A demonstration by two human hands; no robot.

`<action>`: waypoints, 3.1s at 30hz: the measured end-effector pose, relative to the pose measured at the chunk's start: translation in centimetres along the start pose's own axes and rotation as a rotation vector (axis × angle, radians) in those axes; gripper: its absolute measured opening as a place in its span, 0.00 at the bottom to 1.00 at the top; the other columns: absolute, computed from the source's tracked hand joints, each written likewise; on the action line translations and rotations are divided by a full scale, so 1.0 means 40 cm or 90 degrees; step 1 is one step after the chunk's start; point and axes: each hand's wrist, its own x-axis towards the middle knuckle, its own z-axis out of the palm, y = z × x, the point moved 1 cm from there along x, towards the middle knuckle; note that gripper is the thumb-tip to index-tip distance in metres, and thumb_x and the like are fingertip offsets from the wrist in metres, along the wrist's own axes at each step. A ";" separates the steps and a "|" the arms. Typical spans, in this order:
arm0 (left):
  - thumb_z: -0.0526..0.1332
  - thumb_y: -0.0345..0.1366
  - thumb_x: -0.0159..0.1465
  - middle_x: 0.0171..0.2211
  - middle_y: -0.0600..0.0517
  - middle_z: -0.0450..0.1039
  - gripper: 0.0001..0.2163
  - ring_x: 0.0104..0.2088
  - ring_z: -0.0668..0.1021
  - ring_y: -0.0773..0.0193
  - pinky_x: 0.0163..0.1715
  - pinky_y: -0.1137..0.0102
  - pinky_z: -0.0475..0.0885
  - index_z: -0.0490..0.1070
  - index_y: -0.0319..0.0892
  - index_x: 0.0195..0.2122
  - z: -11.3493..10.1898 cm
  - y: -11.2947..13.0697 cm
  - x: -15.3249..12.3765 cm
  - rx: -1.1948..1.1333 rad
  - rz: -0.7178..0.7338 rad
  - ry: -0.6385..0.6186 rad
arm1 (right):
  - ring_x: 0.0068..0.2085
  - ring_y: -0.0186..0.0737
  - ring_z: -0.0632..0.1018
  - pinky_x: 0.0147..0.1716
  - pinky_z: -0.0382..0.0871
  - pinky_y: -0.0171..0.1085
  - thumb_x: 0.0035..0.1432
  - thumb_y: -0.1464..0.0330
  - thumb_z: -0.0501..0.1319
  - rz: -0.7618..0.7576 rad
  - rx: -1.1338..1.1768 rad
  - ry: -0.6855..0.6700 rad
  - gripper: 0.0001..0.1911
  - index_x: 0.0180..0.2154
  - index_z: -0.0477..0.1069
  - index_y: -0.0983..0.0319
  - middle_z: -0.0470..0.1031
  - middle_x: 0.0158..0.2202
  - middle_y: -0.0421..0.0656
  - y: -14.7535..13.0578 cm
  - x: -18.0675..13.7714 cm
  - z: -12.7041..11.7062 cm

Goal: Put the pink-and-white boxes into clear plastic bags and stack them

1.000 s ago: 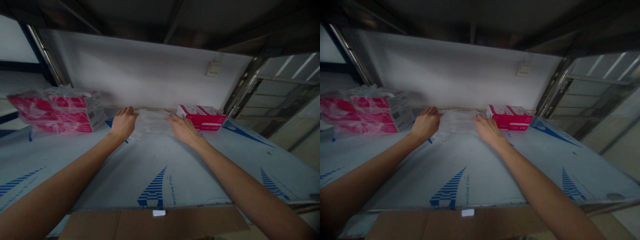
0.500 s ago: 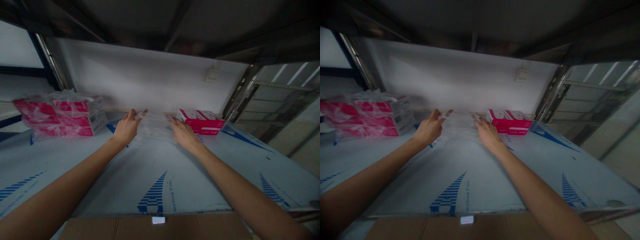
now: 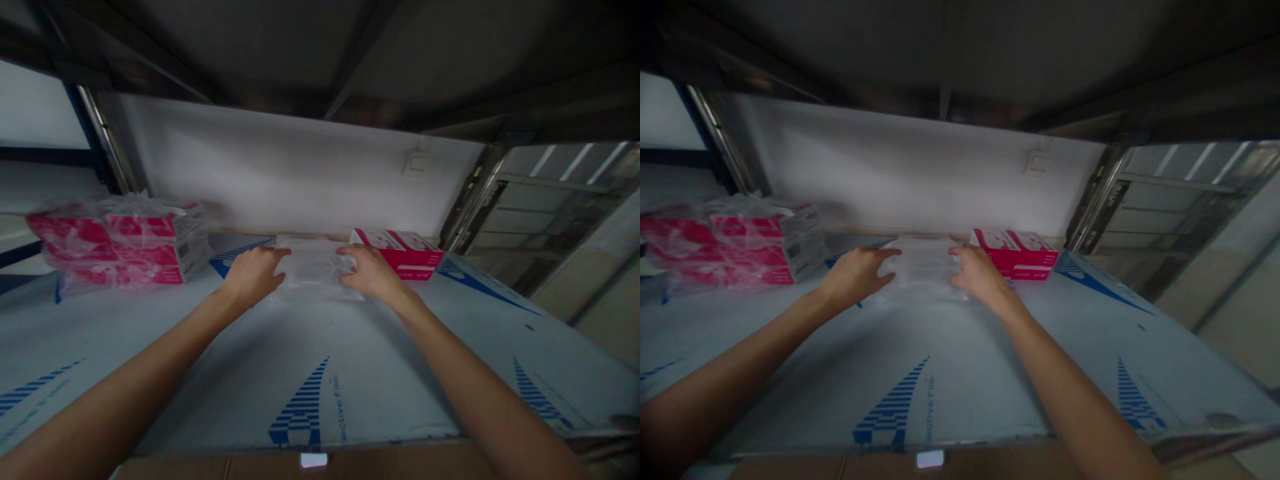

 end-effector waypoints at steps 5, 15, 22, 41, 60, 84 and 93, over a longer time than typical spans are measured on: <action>0.74 0.46 0.52 0.41 0.45 0.82 0.26 0.42 0.82 0.41 0.42 0.52 0.76 0.78 0.52 0.53 -0.044 -0.001 -0.053 -0.026 0.089 -0.118 | 0.53 0.55 0.78 0.53 0.74 0.48 0.41 0.68 0.74 0.005 -0.047 -0.286 0.40 0.59 0.72 0.59 0.78 0.53 0.51 -0.021 -0.048 -0.061; 0.68 0.55 0.56 0.65 0.44 0.62 0.19 0.57 0.72 0.39 0.57 0.45 0.67 0.81 0.47 0.40 -0.038 0.026 -0.061 -0.038 0.276 0.016 | 0.69 0.54 0.62 0.66 0.61 0.51 0.43 0.53 0.75 -0.162 0.120 -0.278 0.30 0.50 0.78 0.49 0.54 0.73 0.43 0.006 -0.055 -0.110; 0.60 0.43 0.67 0.55 0.45 0.73 0.12 0.56 0.71 0.45 0.55 0.50 0.68 0.77 0.41 0.37 -0.063 0.127 -0.056 -0.005 0.414 0.123 | 0.70 0.52 0.61 0.69 0.53 0.57 0.48 0.75 0.67 -0.079 0.009 0.088 0.36 0.60 0.70 0.52 0.67 0.66 0.45 0.143 -0.019 -0.088; 0.59 0.33 0.67 0.58 0.42 0.69 0.26 0.58 0.70 0.46 0.56 0.49 0.71 0.60 0.44 0.67 -0.027 0.124 -0.045 -0.075 0.251 0.295 | 0.59 0.49 0.76 0.60 0.71 0.50 0.53 0.75 0.63 -0.109 -0.118 0.173 0.33 0.62 0.67 0.58 0.74 0.61 0.46 0.137 -0.022 -0.098; 0.61 0.27 0.68 0.62 0.43 0.65 0.31 0.60 0.71 0.50 0.53 0.54 0.72 0.55 0.55 0.69 -0.081 -0.022 -0.045 -0.038 0.328 0.528 | 0.68 0.46 0.67 0.65 0.70 0.54 0.64 0.74 0.61 -0.460 -0.102 0.418 0.39 0.68 0.51 0.41 0.64 0.68 0.36 -0.025 -0.090 -0.130; 0.57 0.45 0.72 0.57 0.42 0.74 0.26 0.51 0.81 0.53 0.49 0.55 0.79 0.54 0.46 0.68 -0.095 0.031 -0.025 -0.734 0.117 0.054 | 0.44 0.46 0.83 0.41 0.83 0.47 0.53 0.61 0.70 -0.024 0.703 -0.040 0.38 0.63 0.61 0.51 0.81 0.50 0.45 -0.005 -0.044 -0.123; 0.58 0.46 0.70 0.57 0.41 0.75 0.22 0.50 0.81 0.53 0.49 0.55 0.79 0.64 0.42 0.61 -0.063 0.011 -0.012 -0.706 0.103 -0.009 | 0.50 0.48 0.81 0.49 0.80 0.51 0.57 0.60 0.68 -0.012 0.653 -0.055 0.30 0.60 0.67 0.53 0.78 0.56 0.47 0.024 -0.029 -0.075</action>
